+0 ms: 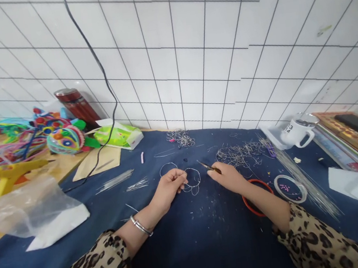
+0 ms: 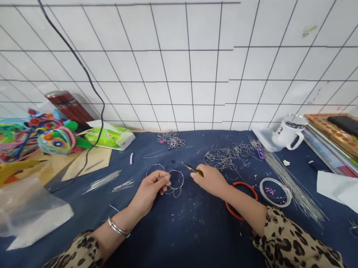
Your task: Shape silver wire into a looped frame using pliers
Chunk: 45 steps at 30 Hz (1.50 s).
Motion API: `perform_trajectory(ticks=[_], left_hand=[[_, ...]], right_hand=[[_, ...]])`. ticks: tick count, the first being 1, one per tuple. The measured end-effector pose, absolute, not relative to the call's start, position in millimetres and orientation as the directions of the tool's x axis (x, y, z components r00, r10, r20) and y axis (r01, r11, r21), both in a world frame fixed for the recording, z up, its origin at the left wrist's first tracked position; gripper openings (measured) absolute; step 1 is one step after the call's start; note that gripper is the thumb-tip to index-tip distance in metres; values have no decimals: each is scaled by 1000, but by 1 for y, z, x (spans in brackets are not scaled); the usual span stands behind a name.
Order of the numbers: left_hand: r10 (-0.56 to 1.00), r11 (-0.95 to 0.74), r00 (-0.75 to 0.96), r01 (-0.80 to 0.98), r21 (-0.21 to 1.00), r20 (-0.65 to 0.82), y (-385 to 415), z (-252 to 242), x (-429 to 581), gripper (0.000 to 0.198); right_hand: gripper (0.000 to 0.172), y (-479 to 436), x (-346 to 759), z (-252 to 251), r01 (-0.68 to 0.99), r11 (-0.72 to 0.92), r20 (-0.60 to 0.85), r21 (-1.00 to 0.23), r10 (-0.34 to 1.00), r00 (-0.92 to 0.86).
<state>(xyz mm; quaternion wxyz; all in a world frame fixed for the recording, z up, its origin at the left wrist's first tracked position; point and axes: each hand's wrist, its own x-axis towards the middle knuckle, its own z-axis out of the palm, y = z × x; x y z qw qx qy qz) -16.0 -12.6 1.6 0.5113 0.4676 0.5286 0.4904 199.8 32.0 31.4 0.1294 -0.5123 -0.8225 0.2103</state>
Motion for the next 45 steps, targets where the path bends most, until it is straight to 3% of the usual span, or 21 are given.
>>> perform_trajectory(ticks=[2, 5, 11, 22, 27, 31, 34, 37, 39, 42, 45], left_hand=[[996, 86, -1, 6, 996, -86, -15, 3, -13, 21], [992, 93, 83, 44, 995, -97, -20, 5, -8, 21], [977, 84, 189, 80, 993, -98, -23, 5, -4, 20], [964, 77, 237, 175, 981, -118, -19, 2, -7, 17], [990, -72, 140, 298, 952, 31, -21, 4, -7, 10], [966, -186, 239, 386, 903, 97, -24, 15, -7, 13], [942, -270, 308, 470, 840, 130, -18, 26, -17, 16], [962, -273, 173, 629, 728, 211, -4, 31, -39, 17], [965, -169, 0, 767, 619, 263, 8, 29, -57, 13], [972, 2, -100, 909, 417, 214, 21, 18, -78, 19], [984, 41, -101, 927, 372, 144, 29, 4, -86, 15]], right_hand=[[29, 34, 197, 31, 678, 354, 12, -644, 891, -453], [30, 29, 190, 26, 592, 316, 21, -741, 893, -450], [18, 16, 184, 16, 588, 343, 41, -733, 884, -465], [20, 15, 183, 15, 600, 349, 50, -720, 888, -456], [18, 13, 182, 16, 554, 314, -1, -771, 869, -494], [19, 9, 180, 20, 518, 234, -104, -823, 834, -543], [19, 8, 179, 21, 559, 252, -91, -790, 854, -513], [20, 6, 178, 20, 580, 256, -71, -773, 874, -481], [21, 4, 177, 20, 594, 259, -66, -762, 881, -469], [23, 2, 178, 20, 594, 277, -48, -755, 880, -472], [26, 0, 180, 21, 611, 337, -19, -716, 866, -499]])
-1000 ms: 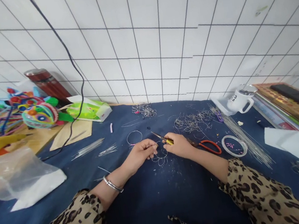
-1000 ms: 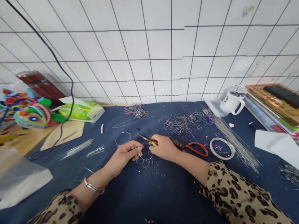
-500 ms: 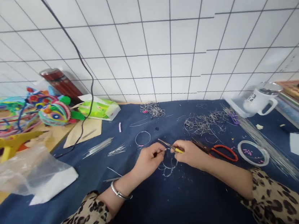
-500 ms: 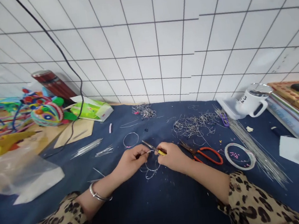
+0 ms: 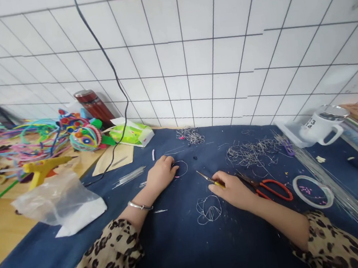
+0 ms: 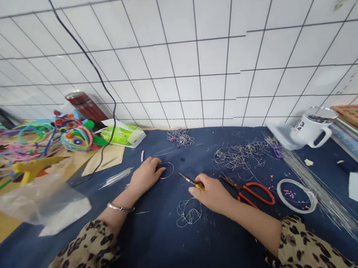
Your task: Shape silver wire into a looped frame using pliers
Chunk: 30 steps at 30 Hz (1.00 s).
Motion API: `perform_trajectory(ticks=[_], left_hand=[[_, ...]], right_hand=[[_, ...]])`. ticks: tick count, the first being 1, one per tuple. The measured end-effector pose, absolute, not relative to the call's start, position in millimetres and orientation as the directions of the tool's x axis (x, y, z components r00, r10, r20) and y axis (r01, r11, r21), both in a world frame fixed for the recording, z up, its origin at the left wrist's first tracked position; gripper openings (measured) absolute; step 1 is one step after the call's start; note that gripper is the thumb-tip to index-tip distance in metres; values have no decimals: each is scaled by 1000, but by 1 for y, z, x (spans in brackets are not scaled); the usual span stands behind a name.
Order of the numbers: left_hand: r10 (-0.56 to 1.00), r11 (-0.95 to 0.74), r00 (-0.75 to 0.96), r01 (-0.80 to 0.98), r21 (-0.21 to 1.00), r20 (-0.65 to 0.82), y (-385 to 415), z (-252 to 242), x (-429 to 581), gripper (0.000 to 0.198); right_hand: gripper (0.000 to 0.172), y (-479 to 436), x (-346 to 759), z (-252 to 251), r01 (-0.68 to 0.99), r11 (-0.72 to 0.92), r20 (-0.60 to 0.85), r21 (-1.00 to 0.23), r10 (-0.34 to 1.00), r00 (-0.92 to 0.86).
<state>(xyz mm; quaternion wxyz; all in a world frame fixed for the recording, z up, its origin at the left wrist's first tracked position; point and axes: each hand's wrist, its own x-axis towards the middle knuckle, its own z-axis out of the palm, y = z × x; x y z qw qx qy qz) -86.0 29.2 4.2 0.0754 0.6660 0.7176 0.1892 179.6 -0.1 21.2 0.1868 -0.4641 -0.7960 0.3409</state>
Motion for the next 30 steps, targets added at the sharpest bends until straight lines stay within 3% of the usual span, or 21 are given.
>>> perform_trajectory(ticks=[6, 10, 13, 16, 23, 27, 30], left_hand=[[979, 18, -107, 893, 451, 174, 30, -1, -85, 11], [980, -62, -58, 821, 567, 192, 22, 8, -74, 11], [980, -142, 8, 736, 662, 201, 13, 17, -58, 16], [976, -214, 69, 482, 849, 207, 2, 29, -37, 15], [932, -354, 267, 522, 776, 245, -16, 53, 11, 11], [928, -338, 316, 488, 805, 197, -13, 48, 24, 14], [922, -346, 334, 479, 807, 197, -10, 39, 22, 21]], right_hand=[[29, -7, 184, 24, 751, 592, 134, -292, 803, -580], [34, -10, 183, 29, 703, 690, 166, -171, 724, -670], [35, -8, 184, 38, 658, 719, 196, -224, 694, -693], [31, -5, 189, 48, 669, 638, 238, -381, 767, -596], [23, -9, 201, 58, 519, 396, 110, -758, 861, -496], [23, -10, 212, 59, 525, 361, 74, -771, 869, -489], [21, -8, 236, 62, 661, 402, 52, -634, 875, -482]])
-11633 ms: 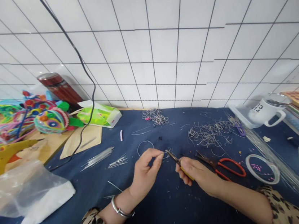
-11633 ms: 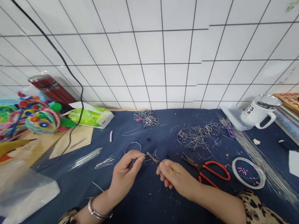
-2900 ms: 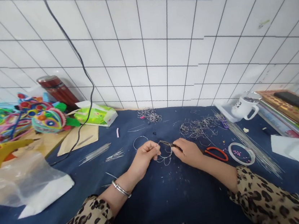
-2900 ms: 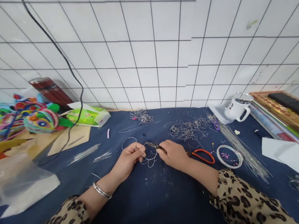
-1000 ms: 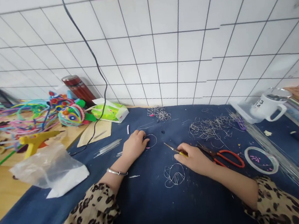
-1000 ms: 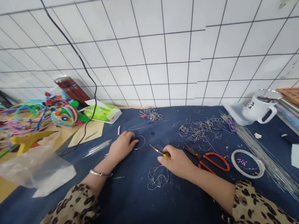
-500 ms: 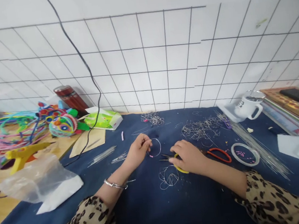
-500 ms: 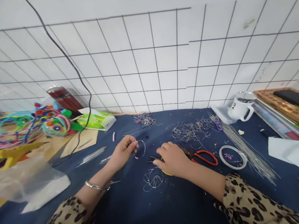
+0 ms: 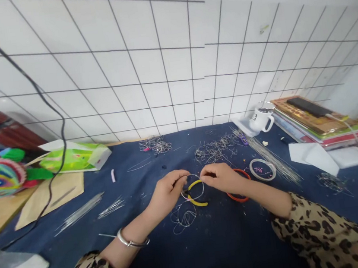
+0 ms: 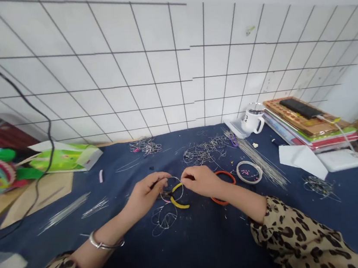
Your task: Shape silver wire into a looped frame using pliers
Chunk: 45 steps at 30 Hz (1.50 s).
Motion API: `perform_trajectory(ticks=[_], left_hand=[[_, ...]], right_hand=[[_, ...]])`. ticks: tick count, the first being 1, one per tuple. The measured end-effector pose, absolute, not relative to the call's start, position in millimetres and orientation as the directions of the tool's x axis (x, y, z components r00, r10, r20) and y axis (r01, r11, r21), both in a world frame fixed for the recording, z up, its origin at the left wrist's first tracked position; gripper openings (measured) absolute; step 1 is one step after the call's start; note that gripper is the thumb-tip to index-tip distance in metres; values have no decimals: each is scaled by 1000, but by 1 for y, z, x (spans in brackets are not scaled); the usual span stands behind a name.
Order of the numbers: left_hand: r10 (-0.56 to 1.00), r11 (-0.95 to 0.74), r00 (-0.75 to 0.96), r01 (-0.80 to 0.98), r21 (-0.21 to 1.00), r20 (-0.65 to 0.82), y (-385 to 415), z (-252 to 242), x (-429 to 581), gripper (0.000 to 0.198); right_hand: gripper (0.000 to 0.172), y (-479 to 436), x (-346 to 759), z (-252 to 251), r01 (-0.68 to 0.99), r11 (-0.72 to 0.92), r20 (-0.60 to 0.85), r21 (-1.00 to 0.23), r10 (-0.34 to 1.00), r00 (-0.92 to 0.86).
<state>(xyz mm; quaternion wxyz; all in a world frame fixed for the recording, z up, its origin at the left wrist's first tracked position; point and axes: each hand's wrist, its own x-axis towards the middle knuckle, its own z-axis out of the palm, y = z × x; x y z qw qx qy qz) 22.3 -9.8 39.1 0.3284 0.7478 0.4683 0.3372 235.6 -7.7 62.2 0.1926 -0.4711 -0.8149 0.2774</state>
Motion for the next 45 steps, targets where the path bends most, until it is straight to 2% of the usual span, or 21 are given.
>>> perform_trajectory(ticks=[3, 5, 6, 8, 13, 20, 22, 24, 27, 29, 31, 35, 40, 42, 45], left_hand=[[950, -277, 267, 491, 826, 160, -6, 30, 15, 19], [967, -215, 226, 467, 858, 119, -4, 24, 11, 20], [971, -191, 219, 453, 871, 99, -3, 22, 10, 20], [975, -159, 206, 419, 894, 77, -3, 19, 10, 22], [975, -116, 217, 311, 943, 49, -7, 20, 15, 24], [965, -77, 259, 164, 983, 33, -16, 28, 21, 24], [967, -92, 250, 157, 983, 51, -18, 30, 21, 24], [968, -113, 241, 161, 980, 71, -18, 32, 21, 24], [971, -127, 225, 178, 976, 85, -19, 34, 21, 25], [971, -127, 223, 182, 975, 85, -19, 35, 21, 24], [969, -126, 234, 181, 975, 82, -20, 36, 20, 23], [966, -127, 249, 211, 969, 73, -22, 37, 19, 22], [964, -146, 252, 237, 960, 85, -23, 37, 18, 22], [970, -149, 226, 238, 960, 95, -24, 37, 19, 21], [981, -154, 156, 236, 959, 119, -26, 38, 21, 19]], right_hand=[[25, -10, 267, 62, 860, 416, -4, -295, 900, -436], [44, -17, 285, 59, 922, 377, -38, -81, 924, -381], [53, -20, 292, 57, 931, 364, -64, -22, 929, -364], [58, -27, 299, 53, 926, 375, -98, 29, 923, -371], [46, -32, 294, 47, 914, 401, -109, 65, 913, -393], [33, -25, 285, 43, 931, 347, -194, 110, 927, -322], [33, -24, 285, 46, 935, 345, -204, 77, 924, -324], [37, -24, 284, 50, 943, 331, -186, -16, 926, -328], [45, -26, 282, 60, 918, 289, -171, -272, 924, -341], [45, -28, 279, 68, 863, 230, -228, -450, 904, -360], [41, -32, 275, 74, 816, 150, -311, -558, 874, -374], [38, -40, 264, 81, 752, 135, -334, -645, 835, -436], [37, -44, 254, 82, 709, 201, -232, -676, 855, -463], [37, -48, 251, 82, 611, 97, -249, -785, 854, -456], [40, -62, 247, 82, 337, -212, -370, -917, 768, -523]])
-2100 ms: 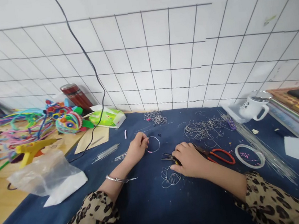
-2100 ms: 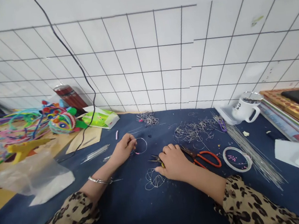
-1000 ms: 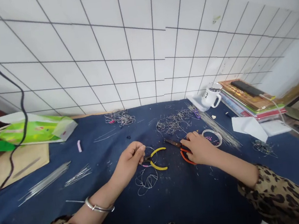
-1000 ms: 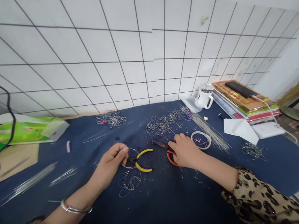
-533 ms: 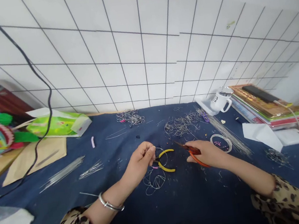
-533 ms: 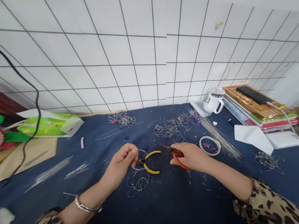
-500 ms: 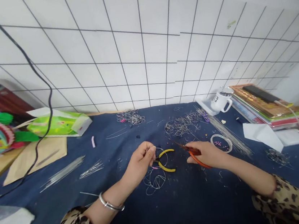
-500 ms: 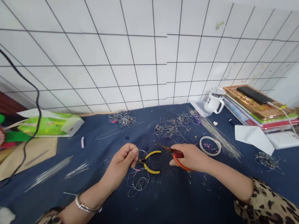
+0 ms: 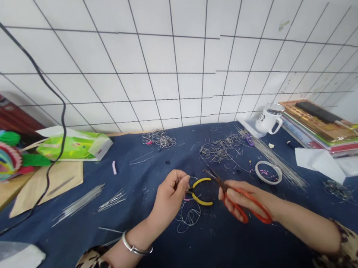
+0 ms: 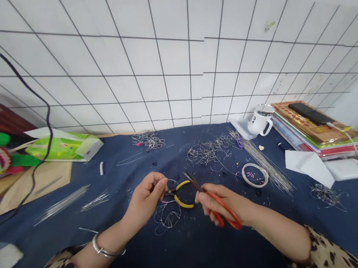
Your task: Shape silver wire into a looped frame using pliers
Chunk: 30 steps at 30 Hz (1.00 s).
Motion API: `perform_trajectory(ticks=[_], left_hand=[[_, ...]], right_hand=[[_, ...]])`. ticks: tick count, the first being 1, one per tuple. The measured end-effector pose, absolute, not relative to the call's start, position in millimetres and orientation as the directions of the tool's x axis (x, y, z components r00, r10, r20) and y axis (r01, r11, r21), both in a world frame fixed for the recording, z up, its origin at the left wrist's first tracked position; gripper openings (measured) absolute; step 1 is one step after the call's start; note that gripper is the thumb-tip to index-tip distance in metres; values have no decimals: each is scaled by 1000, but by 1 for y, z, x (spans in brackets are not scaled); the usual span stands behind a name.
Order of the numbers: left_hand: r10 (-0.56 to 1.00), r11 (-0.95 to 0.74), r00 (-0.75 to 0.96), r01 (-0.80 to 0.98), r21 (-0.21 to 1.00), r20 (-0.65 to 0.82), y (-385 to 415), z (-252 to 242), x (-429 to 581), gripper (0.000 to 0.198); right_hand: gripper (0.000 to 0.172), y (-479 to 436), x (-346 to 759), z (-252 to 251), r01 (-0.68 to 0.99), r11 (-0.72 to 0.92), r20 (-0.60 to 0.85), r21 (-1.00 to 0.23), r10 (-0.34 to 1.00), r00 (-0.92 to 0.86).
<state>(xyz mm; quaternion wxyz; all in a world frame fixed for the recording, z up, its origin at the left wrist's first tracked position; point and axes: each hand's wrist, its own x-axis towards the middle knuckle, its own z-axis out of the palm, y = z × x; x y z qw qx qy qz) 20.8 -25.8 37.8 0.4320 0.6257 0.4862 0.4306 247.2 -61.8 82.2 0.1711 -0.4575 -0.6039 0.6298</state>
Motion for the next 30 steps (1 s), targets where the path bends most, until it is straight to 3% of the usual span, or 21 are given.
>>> perform_trajectory(ticks=[3, 13, 20, 30], left_hand=[[983, -165, 112, 220, 962, 143, -30, 39, 23, 17], [984, -123, 141, 73, 990, 111, -43, 37, 32, 15], [976, -85, 205, 47, 995, 74, -46, 34, 36, 17], [942, -107, 331, 160, 981, 49, -47, 36, 36, 21]], right_hand=[[39, -76, 241, 79, 246, -297, -385, -923, 697, -605], [40, -77, 221, 56, 37, -384, -335, -923, 751, -568], [39, -77, 218, 56, 20, -365, -321, -931, 790, -522], [39, -77, 220, 52, 43, -338, -311, -940, 799, -515]])
